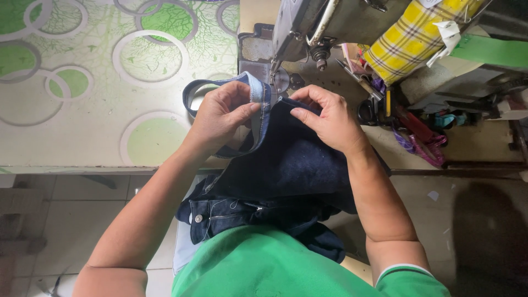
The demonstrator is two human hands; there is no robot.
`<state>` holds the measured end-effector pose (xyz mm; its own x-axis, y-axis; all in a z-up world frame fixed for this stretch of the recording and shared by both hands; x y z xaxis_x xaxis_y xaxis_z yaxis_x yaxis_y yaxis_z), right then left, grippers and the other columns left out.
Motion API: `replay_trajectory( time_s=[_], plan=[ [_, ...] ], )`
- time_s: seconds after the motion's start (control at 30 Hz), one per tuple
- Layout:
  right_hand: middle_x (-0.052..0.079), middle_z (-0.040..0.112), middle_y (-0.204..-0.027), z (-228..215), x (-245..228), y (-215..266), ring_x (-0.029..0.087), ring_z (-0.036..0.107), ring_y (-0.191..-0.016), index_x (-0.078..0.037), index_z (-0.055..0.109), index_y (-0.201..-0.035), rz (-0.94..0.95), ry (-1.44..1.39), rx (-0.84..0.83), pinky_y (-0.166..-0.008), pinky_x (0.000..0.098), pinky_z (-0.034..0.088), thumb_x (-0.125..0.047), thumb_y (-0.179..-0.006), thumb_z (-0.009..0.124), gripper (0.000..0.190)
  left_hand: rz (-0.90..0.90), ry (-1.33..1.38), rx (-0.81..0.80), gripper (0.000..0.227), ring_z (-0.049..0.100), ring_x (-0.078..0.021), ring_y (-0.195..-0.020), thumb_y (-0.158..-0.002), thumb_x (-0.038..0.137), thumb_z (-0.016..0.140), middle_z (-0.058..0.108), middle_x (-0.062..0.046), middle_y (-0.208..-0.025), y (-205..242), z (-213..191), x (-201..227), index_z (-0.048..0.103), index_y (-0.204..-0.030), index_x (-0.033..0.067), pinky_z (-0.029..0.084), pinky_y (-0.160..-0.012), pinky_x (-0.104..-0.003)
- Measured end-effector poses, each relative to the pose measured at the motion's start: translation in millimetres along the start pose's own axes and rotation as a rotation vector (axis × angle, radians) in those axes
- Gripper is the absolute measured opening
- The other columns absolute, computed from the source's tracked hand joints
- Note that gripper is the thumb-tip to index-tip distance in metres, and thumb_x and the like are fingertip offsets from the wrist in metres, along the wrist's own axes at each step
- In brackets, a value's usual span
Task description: Inspecting and preparing denim jeans by aligning the waistband and checking seams at a sewing station.
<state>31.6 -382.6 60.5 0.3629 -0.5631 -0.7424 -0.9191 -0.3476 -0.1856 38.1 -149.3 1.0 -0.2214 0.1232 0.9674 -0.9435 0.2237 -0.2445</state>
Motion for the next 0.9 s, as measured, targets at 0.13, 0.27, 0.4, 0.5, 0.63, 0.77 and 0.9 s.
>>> replay_trajectory(
  time_s=[0.13, 0.27, 0.4, 0.5, 0.63, 0.77, 0.9],
  plan=[
    [0.009, 0.071, -0.104, 2.3, -9.7, 9.1, 0.028, 0.070, -0.099, -0.015, 0.071, -0.125, -0.132, 0.127, 0.078, -0.088, 0.0413, 0.056, -0.016, -0.092, 0.080, 0.034, 0.027, 0.059, 0.055, 0.017, 0.070, -0.0159, -0.080, -0.094, 0.009, 0.076, 0.071, -0.012, -0.088, 2.6, 0.2, 0.7, 0.067, -0.105, -0.0006, 0.066, -0.065, -0.029],
    [0.006, 0.068, -0.103, 19.9, -28.1, 23.0, 0.025, 0.070, -0.094, -0.011, 0.067, -0.118, -0.344, 0.166, 0.300, -0.084, 0.0357, 0.057, -0.026, -0.097, 0.078, 0.028, 0.162, 0.027, 0.150, 0.013, 0.070, -0.0169, -0.080, -0.094, 0.003, 0.073, 0.068, -0.011, -0.086, 7.0, 2.9, 13.9, 0.063, -0.102, 0.0004, 0.066, -0.067, -0.030],
    [0.011, 0.069, -0.097, 54.3, -25.0, 25.6, 0.022, 0.073, -0.085, -0.006, 0.058, -0.119, -0.251, -0.263, 0.182, -0.076, 0.0355, 0.060, -0.032, -0.094, 0.078, 0.041, 0.317, -0.021, 0.236, 0.017, 0.068, -0.0159, -0.082, -0.091, -0.004, 0.074, 0.065, -0.009, -0.083, 18.7, 14.8, 30.2, 0.061, -0.099, 0.0029, 0.063, -0.069, -0.032],
    [0.005, 0.065, -0.101, 72.6, -12.2, 20.9, 0.013, 0.068, -0.091, -0.009, 0.052, -0.124, -0.201, -0.589, 0.203, -0.084, 0.0292, 0.057, -0.018, -0.097, 0.075, 0.037, 0.327, -0.013, 0.290, 0.020, 0.064, -0.0142, -0.086, -0.093, 0.000, 0.075, 0.063, -0.007, -0.087, 30.7, 22.1, 44.6, 0.059, -0.104, 0.0047, 0.063, -0.077, -0.032],
    [0.004, 0.065, -0.104, 89.1, -7.7, 24.2, 0.011, 0.068, -0.092, -0.009, 0.053, -0.126, -0.226, -0.731, 0.253, -0.085, 0.0282, 0.055, -0.022, -0.100, 0.072, 0.035, 0.349, -0.027, 0.315, 0.022, 0.064, -0.0139, -0.090, -0.093, -0.001, 0.075, 0.061, -0.006, -0.090, 47.5, 30.0, 60.7, 0.059, -0.106, 0.0044, 0.063, -0.077, -0.030],
    [0.009, 0.058, -0.101, 81.3, -38.6, 47.4, 0.017, 0.067, -0.076, -0.004, 0.053, -0.117, -0.311, -0.686, 0.189, -0.069, 0.0287, 0.055, -0.012, -0.105, 0.059, 0.015, 0.570, -0.407, 0.349, 0.038, 0.063, -0.0312, -0.098, -0.091, -0.001, 0.080, 0.056, -0.017, -0.104, 82.8, 25.4, 81.6, 0.051, -0.117, -0.0009, 0.056, -0.087, -0.041],
    [0.006, 0.057, -0.100, 53.0, -85.8, 64.0, 0.009, 0.052, -0.061, -0.013, 0.061, -0.110, -0.376, -0.343, 0.062, -0.062, 0.0237, 0.046, -0.013, -0.107, 0.057, 0.005, 0.839, -1.149, 0.263, 0.022, 0.061, -0.0434, -0.123, -0.106, 0.017, 0.077, 0.060, -0.021, -0.132, 104.6, 20.7, 128.0, 0.066, -0.124, 0.0138, 0.051, -0.102, -0.055]
  ],
)
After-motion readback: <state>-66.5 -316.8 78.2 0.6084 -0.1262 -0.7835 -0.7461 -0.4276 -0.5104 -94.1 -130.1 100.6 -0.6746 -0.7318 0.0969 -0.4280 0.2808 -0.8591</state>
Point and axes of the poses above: each hand's wrist, its own y-axis away from the middle knuckle, its own z-axis out of the palm, x = y × z, the point moved 2 cm from there along -y, towards the middle knuckle
